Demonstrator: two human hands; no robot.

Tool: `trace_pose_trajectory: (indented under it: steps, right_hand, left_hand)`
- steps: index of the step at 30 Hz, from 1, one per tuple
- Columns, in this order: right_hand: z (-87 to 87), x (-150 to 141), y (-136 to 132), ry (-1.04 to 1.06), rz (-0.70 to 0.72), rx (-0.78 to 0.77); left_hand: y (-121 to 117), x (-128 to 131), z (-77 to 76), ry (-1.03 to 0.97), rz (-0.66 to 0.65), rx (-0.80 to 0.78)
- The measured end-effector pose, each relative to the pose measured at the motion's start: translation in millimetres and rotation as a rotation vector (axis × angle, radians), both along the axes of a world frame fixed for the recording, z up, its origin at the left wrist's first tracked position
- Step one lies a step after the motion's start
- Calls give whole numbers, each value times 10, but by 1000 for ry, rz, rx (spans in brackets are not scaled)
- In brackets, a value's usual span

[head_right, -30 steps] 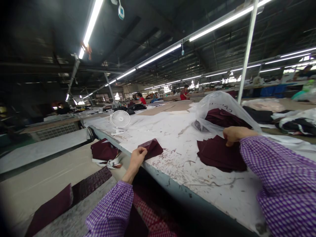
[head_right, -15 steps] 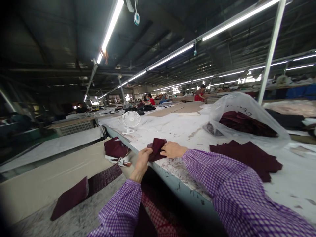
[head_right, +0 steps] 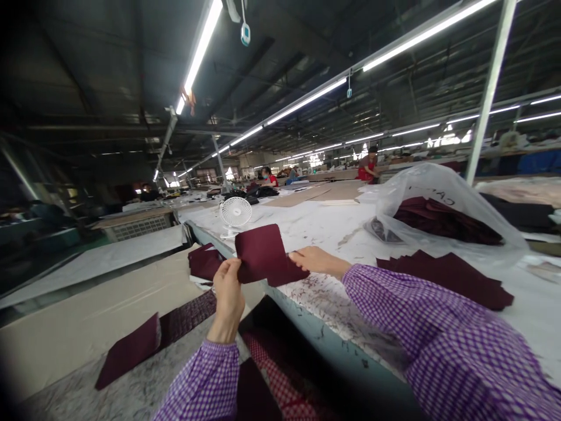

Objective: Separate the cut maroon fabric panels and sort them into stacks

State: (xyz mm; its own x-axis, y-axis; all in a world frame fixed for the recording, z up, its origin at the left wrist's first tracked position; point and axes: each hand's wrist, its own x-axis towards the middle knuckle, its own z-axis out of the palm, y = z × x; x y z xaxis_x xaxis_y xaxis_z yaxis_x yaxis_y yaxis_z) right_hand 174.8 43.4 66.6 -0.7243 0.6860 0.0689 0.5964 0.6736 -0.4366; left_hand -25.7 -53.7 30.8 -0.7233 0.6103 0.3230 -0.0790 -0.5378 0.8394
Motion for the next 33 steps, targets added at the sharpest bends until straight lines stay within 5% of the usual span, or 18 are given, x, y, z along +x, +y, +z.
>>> trace_pose_trajectory:
  steps: [4, 6, 10, 14, 17, 21, 26, 33]
  right_hand:
    - [99, 381, -227, 285, -303, -380]
    - [177, 560, -374, 400, -303, -579]
    - [245, 788, -607, 405, -233, -830]
    - [52, 949, -612, 296, -323, -602]
    - [-114, 1093, -519, 216, -289, -447]
    - [-175, 1206, -452, 166, -202, -338]
    - [-115, 1204, -471, 67, -228, -184]
    - [-27, 1385, -377, -115, -215, 220]
  left_hand:
    - [-109, 238, 20, 317, 158, -113]
    - [-198, 380, 48, 539, 219, -111]
    - [-478, 810, 12, 1090, 28, -9]
    - [-737, 1129, -60, 1387, -302, 14]
    - [-714, 1147, -17, 1297, -451, 15]
    - [-318, 1116, 59, 1188, -307, -136]
    - [207, 1320, -43, 1203, -447, -370]
    - [264, 1462, -174, 1594, -346, -315]
